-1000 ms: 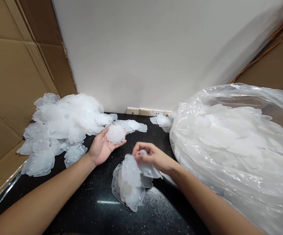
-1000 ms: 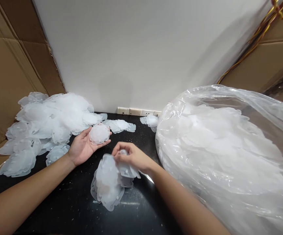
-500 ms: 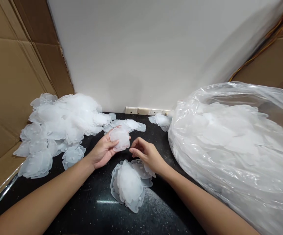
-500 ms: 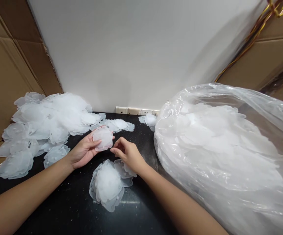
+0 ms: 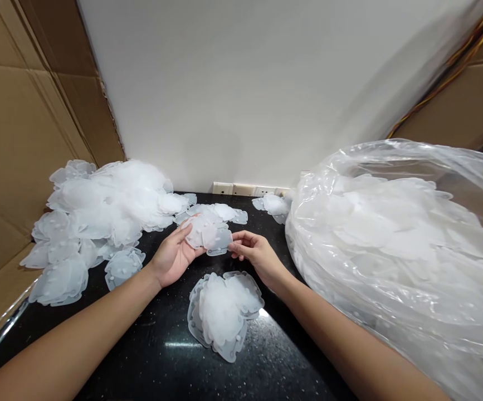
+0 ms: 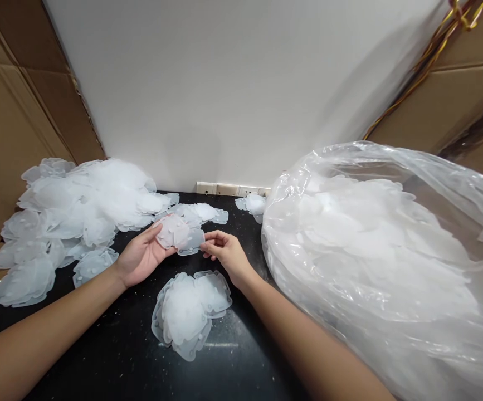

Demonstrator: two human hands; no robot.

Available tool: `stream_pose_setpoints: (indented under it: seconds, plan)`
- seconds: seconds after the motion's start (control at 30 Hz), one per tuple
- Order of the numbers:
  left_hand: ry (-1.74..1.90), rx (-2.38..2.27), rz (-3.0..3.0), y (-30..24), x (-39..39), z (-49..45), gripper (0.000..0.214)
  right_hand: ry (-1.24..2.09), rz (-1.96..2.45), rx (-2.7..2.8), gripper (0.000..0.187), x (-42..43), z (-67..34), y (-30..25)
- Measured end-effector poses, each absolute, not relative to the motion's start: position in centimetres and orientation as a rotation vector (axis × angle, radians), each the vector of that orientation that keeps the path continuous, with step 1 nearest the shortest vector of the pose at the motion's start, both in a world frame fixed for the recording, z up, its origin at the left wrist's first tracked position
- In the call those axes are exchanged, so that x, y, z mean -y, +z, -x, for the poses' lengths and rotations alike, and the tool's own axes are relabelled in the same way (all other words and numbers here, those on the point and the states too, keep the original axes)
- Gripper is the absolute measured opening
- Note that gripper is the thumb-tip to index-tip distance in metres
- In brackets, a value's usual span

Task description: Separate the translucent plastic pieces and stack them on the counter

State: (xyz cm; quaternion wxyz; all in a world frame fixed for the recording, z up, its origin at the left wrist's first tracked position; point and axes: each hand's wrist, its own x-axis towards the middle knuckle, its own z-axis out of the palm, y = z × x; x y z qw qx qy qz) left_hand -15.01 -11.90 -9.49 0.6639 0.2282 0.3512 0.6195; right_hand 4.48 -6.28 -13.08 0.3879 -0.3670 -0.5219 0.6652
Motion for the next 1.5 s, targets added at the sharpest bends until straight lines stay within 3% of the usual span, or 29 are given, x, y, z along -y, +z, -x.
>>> stream_pose_setpoints:
  seconds: [0.8,1.03,1.2,1.33,1.5]
  plan:
    - [1.35,-0.765,-0.491,-9.6,11.8,15.7,0.052,1.84,0.862,1.126,0.038,5.9,-4.7,-13.1]
    - [1.249,-0.716,-0.523,-9.5,12.2,15.5,0.055,1.497,0.904,1.439,0.04,6.3,-4.9,-12.4]
    - [1.229,-0.752,-0.6,-9.6,12.5,15.2,0.063,1.185,0.881,1.801,0.031,7.1,-4.8,-12.2]
    - [1.231,-0.775,-0.674,-9.6,12.8,15.0,0.056,1.21,0.898,1.835,0.035,7.0,-4.7,-12.7]
    - [1.205,-0.783,-0.74,-9.6,12.9,15.0,0.064,1.348,0.904,1.795,0.04,6.4,-4.6,-13.5]
